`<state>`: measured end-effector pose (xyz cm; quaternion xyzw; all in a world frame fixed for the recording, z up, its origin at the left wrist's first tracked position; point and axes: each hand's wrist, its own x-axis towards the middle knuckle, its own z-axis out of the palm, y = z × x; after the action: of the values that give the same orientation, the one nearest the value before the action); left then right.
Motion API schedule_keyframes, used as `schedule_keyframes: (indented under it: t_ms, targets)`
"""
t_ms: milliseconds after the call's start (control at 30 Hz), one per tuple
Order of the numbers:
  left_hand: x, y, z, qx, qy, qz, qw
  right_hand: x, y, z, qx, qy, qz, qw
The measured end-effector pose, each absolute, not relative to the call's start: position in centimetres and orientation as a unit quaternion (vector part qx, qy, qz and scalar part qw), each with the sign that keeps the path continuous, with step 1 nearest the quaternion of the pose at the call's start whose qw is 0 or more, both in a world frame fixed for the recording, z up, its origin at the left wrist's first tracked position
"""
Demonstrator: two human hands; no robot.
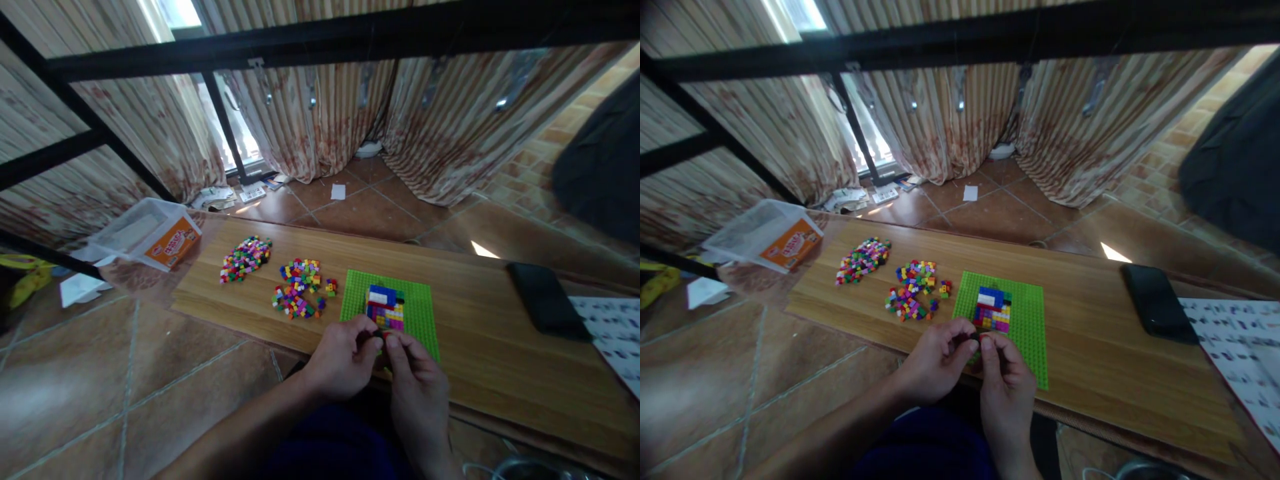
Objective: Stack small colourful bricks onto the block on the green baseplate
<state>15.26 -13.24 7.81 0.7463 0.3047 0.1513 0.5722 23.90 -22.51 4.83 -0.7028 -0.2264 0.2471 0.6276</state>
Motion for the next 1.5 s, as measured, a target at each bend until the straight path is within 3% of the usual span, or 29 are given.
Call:
schedule_keyframes:
  t_ms: [367,533,700,900,1000,1133,1267,1367,1500]
  targets:
    - [11.1,-12.1,7.1,0.728,0.340,0.199,0.562,22.0,-20.6,5.6,-0.671,-0.311,0.314,0.595]
    - [10.4,-12.6,7.4,0.710,0.349,0.210,0.574,20.6,-20.2,5.3,-0.644,-0.260,0.353,0.627]
    - [8.8,-13.3,5.6,0.647,0.391,0.230,0.612,21.2,-19.3,5.7,-0.648,-0.206,0.289,0.674]
    - [6.8,-11.8,3.6,0.428,0.369,0.313,0.763,21.6,-16.6,3.0,-0.732,-0.481,0.186,0.446]
    - [6.6,-11.4,3.7,0.408,0.352,0.320,0.779,21.2,-15.0,0.8,-0.749,-0.558,0.086,0.347]
    - [6.8,-11.4,3.6,0.407,0.353,0.331,0.775,21.4,-13.8,-0.4,-0.752,-0.594,0.058,0.279]
    - [7.0,-11.3,3.3,0.424,0.358,0.333,0.762,21.8,-14.4,0.8,-0.749,-0.567,0.082,0.334]
    - [7.5,-11.3,3.3,0.453,0.367,0.328,0.744,21.5,-16.0,2.4,-0.716,-0.530,0.162,0.424]
    - [8.9,-11.7,3.7,0.524,0.350,0.320,0.707,21.1,-18.3,3.9,-0.692,-0.476,0.245,0.484]
